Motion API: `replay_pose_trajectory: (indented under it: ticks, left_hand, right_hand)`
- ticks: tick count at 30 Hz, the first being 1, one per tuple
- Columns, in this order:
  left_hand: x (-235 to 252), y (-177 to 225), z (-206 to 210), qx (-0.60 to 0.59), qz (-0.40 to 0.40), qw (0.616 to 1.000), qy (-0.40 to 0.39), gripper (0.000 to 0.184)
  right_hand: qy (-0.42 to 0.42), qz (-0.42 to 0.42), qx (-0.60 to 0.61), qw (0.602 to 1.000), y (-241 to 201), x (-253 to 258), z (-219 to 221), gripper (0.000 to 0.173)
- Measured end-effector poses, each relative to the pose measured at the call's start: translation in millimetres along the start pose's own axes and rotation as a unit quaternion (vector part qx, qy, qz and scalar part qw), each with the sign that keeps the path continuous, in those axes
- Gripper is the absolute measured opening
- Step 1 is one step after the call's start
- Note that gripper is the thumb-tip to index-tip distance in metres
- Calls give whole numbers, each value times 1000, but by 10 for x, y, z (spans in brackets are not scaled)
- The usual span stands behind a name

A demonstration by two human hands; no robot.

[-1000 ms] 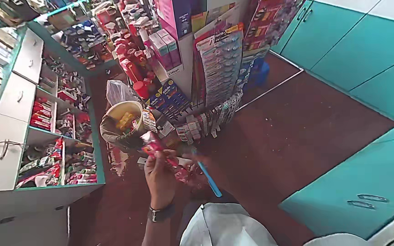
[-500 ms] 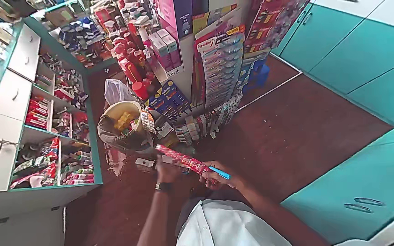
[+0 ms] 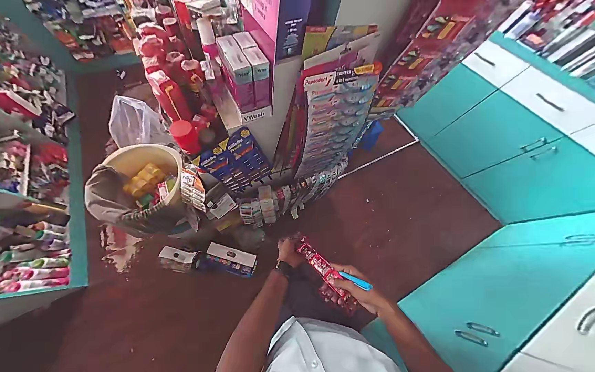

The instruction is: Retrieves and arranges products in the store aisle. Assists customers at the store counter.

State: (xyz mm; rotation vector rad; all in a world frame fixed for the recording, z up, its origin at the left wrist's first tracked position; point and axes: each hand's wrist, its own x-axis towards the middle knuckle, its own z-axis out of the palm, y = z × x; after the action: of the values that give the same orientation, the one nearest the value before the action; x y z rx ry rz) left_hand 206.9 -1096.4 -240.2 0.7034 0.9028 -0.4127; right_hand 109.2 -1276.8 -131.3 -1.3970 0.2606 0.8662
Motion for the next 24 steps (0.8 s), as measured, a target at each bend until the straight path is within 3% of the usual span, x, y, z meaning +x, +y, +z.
replay_pose_trajectory:
  ticks: [5, 12, 13, 16, 19, 21, 24]
  left_hand:
    - [778, 137, 642, 43, 53, 993, 98, 39]
    - [1803, 619, 1412, 41, 119, 974, 187, 76]
    - [1879, 660, 1463, 14, 116, 975, 191, 74]
    - [2042, 755, 1567, -119, 104, 972, 175, 34]
    - [2081, 771, 1547, -166, 69, 976, 125, 37]
    - [2118, 756, 1584, -153, 48, 978, 133, 32]
    - [2308, 758, 1613, -106, 52, 983, 141, 33]
  right_hand:
    - [29, 5, 70, 997, -218, 649, -626, 57]
    - [55, -8, 46, 997, -636, 1788, -1266, 54]
    - [57, -15, 39, 997, -649, 1919, -1357, 53]
    - [34, -5, 52, 998, -729, 2151, -1588, 56]
    - [-7, 65, 92, 994, -803, 2093, -1757, 61]
    - [-10, 94, 91, 991, -809, 1968, -1841, 61]
    - [22, 80, 67, 994, -760, 1908, -1895, 60]
